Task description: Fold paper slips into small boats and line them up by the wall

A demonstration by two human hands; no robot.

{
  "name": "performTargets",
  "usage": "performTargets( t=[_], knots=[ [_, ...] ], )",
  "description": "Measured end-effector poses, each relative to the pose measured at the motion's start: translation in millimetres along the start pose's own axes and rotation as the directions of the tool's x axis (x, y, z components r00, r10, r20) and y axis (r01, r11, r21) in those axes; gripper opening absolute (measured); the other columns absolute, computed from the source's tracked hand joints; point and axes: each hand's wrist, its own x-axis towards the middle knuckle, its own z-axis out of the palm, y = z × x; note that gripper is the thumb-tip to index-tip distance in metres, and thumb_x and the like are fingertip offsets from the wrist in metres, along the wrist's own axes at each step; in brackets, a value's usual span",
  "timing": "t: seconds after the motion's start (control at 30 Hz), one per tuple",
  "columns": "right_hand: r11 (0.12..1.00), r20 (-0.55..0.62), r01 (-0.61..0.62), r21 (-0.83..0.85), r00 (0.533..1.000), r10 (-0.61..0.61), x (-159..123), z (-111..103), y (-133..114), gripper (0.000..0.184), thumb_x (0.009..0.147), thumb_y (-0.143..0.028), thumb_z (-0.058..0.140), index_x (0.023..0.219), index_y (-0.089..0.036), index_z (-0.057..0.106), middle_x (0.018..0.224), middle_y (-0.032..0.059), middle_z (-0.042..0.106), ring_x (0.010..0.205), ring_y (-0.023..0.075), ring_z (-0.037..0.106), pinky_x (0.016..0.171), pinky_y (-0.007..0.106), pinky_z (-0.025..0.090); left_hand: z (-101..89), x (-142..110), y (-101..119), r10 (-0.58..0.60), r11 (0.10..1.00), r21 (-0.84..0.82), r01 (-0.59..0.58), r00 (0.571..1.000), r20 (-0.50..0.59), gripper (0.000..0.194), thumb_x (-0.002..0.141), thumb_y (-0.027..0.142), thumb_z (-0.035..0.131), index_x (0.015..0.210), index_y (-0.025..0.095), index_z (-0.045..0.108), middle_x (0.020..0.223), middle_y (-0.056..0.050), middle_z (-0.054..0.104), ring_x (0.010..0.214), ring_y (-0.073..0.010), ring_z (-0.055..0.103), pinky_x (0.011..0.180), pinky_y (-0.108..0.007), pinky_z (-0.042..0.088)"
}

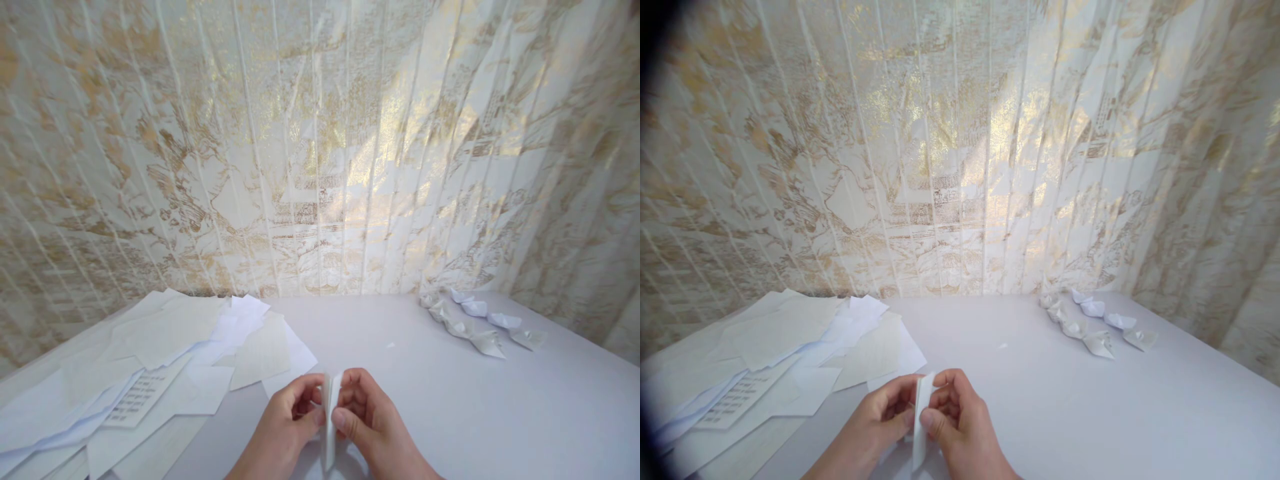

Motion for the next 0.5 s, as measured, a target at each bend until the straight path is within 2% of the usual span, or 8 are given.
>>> performTargets(
  t=[0.07, 0.13, 0.23, 0.33, 0.43, 0.5],
  knots=[
    [0.998, -0.025, -0.018, -0.057, 1.000, 0.016, -1, 2, -4, 0.030, 0.069, -0.035, 0.065, 0.085, -0.020, 0.045, 0.068, -0.0020, 0.052, 0.063, 0.0137, 0.052, 0.057, 0.025, 0.038, 2.4, 0, -1, 0.026, 0.998, 0.054, -0.025, 1.000, -0.016, 0.035, 0.058, 0.028, 0.073, 0.088, 0.015, 0.060, 0.077, -0.003, 0.059, 0.066, -0.0155, 0.051, 0.062, -0.025, 0.038],
    [0.988, -0.070, -0.046, -0.150, 0.997, 0.036, -2, 3, -7, 0.025, 0.068, -0.031, 0.063, 0.080, -0.020, 0.043, 0.069, -0.0029, 0.050, 0.058, 0.0116, 0.049, 0.052, 0.022, 0.036, 5.6, -1, -3, 0.030, 0.999, 0.024, -0.029, 0.998, -0.059, 0.043, 0.054, 0.027, 0.075, 0.090, 0.017, 0.055, 0.075, -0.001, 0.058, 0.064, -0.0142, 0.051, 0.059, -0.024, 0.037],
    [0.949, -0.146, -0.071, -0.308, 0.989, 0.027, -3, 4, -11, 0.021, 0.067, -0.024, 0.060, 0.068, -0.020, 0.040, 0.060, -0.0066, 0.041, 0.050, 0.0084, 0.040, 0.048, 0.020, 0.032, 9.8, -3, -5, 0.024, 0.999, -0.033, -0.027, 0.997, -0.075, 0.037, 0.052, 0.025, 0.075, 0.075, 0.020, 0.045, 0.056, 0.007, 0.050, 0.052, -0.0097, 0.046, 0.049, -0.020, 0.032],
    [0.927, -0.095, -0.065, -0.370, 0.995, 0.031, -4, 6, -12, 0.022, 0.068, -0.023, 0.057, 0.061, -0.021, 0.036, 0.052, -0.0080, 0.037, 0.048, 0.0083, 0.037, 0.046, 0.020, 0.029, 11.7, -5, -5, -0.033, 0.999, -0.009, 0.032, 0.998, -0.054, 0.034, 0.054, 0.018, 0.069, 0.061, 0.021, 0.036, 0.043, 0.011, 0.038, 0.041, -0.0064, 0.036, 0.041, -0.018, 0.024],
    [0.912, -0.021, -0.050, -0.407, 0.999, 0.045, -5, 8, -12, 0.018, 0.072, -0.024, 0.053, 0.061, -0.020, 0.039, 0.051, -0.0061, 0.043, 0.047, 0.0087, 0.039, 0.045, 0.020, 0.029, 12.3, -6, -2, -0.093, 0.995, -0.033, 0.092, 0.995, -0.027, 0.024, 0.053, 0.013, 0.066, 0.058, 0.018, 0.043, 0.043, 0.009, 0.041, 0.040, -0.0065, 0.036, 0.041, -0.019, 0.026],
    [0.888, -0.029, -0.036, -0.458, 0.999, 0.025, -6, 8, -13, 0.015, 0.072, -0.022, 0.051, 0.061, -0.019, 0.042, 0.052, -0.0053, 0.044, 0.048, 0.0091, 0.040, 0.046, 0.020, 0.031, 12.0, -6, 0, -0.101, 0.992, -0.074, 0.102, 0.995, 0.021, 0.017, 0.055, 0.016, 0.066, 0.061, 0.015, 0.050, 0.049, 0.005, 0.048, 0.044, -0.0078, 0.041, 0.042, -0.020, 0.029]
  ],
)
